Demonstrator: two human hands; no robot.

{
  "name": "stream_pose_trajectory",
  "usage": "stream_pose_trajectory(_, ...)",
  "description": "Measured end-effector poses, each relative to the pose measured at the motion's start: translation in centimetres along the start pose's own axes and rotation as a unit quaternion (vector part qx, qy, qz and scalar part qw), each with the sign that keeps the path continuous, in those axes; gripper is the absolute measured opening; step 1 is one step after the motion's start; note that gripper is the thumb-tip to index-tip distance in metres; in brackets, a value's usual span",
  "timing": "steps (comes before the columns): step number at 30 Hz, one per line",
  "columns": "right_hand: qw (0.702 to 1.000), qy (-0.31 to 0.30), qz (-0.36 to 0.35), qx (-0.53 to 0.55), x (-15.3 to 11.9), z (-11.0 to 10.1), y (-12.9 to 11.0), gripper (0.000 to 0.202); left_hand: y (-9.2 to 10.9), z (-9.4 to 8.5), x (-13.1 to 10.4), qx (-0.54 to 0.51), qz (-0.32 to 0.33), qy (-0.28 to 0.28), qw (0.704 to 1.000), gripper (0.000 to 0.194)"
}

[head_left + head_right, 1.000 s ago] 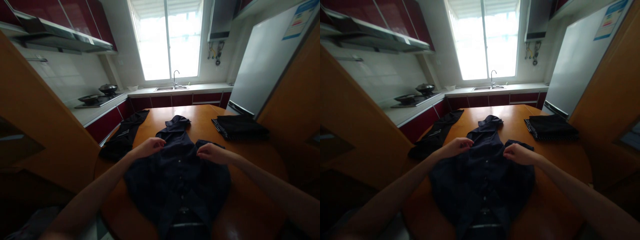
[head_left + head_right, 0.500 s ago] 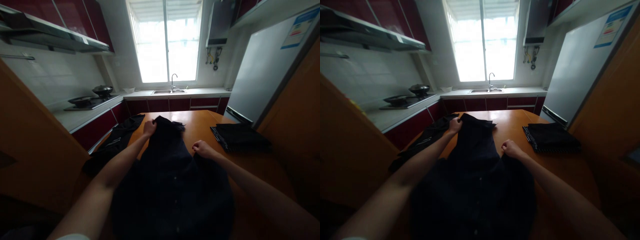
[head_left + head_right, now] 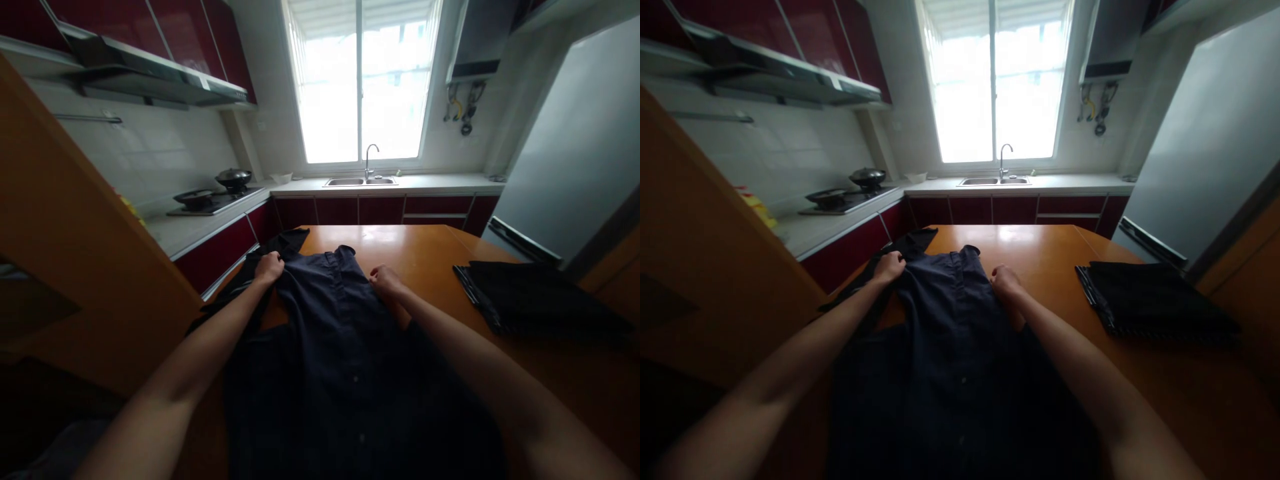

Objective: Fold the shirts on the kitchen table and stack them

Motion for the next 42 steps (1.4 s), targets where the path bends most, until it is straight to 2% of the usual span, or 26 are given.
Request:
stream_pose_trajectory(5,1.0,-0.029,0.007,0.004,2.1,2.9,-3.6,0.037,-2.0,-0.8,0.4,0.015,-0.004,0.017,1.0,0.031)
stream_pose_trajectory(9,0.999,-0.046,0.012,-0.005,2.4,4.6,-6.2,0.042,-3.2,-1.1,0.1,0.016,-0.002,0.014,1.0,0.029)
stream_pose_trajectory(13,0.999,-0.043,0.024,-0.014,2.1,6.1,-8.6,0.039,-3.4,-1.3,-0.5,0.01,-0.001,0.015,1.0,0.028)
stream_pose_trajectory(16,0.998,-0.041,0.044,-0.005,2.2,6.2,-9.2,0.04,-3.2,-1.7,-0.7,0.002,0.004,0.017,1.0,0.027)
stream_pose_trajectory(18,0.998,-0.033,0.06,0.0,2.6,5.1,-8.4,0.035,-2.8,-1.9,-0.8,-0.007,0.011,0.019,1.0,0.026)
stream_pose_trajectory(21,0.997,0.004,0.074,-0.003,3.4,1.1,-5.9,0.024,-1.5,-1.6,-0.6,-0.03,0.026,0.019,0.999,0.025)
stream_pose_trajectory(25,0.989,0.123,0.074,-0.044,3.2,-5.2,-1.8,0.032,2.5,0.1,-0.1,-0.074,0.055,0.01,0.996,0.023)
stream_pose_trajectory(27,0.987,0.148,0.029,-0.055,2.8,-6.5,-0.4,0.034,4.9,1.3,0.4,-0.094,0.065,0.002,0.993,0.024)
stream_pose_trajectory(30,0.992,0.119,0.003,-0.032,2.5,-6.4,2.5,0.032,7.8,3.2,1.1,-0.108,0.064,-0.018,0.992,0.023)
stream_pose_trajectory(34,0.985,0.141,0.096,-0.022,2.7,-6.8,8.0,0.031,9.4,5.5,1.7,-0.107,0.058,-0.044,0.992,0.023)
stream_pose_trajectory(37,0.98,0.146,0.134,-0.01,3.2,-6.6,10.2,0.03,8.9,6.4,1.8,-0.101,0.053,-0.054,0.992,0.024)
stream_pose_trajectory(42,0.979,0.149,0.136,0.024,5.9,-4.5,9.6,0.043,6.6,6.9,2.2,-0.091,0.032,-0.06,0.994,0.02)
Point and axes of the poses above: each hand's wrist, its own x-axis towards the middle knuckle, its own z-axis out of the palm, y = z × x, the point moved 7 cm from there along x, towards the middle knuckle, and after that the axes turned 6 degrees about y, right-handed, at the moved point
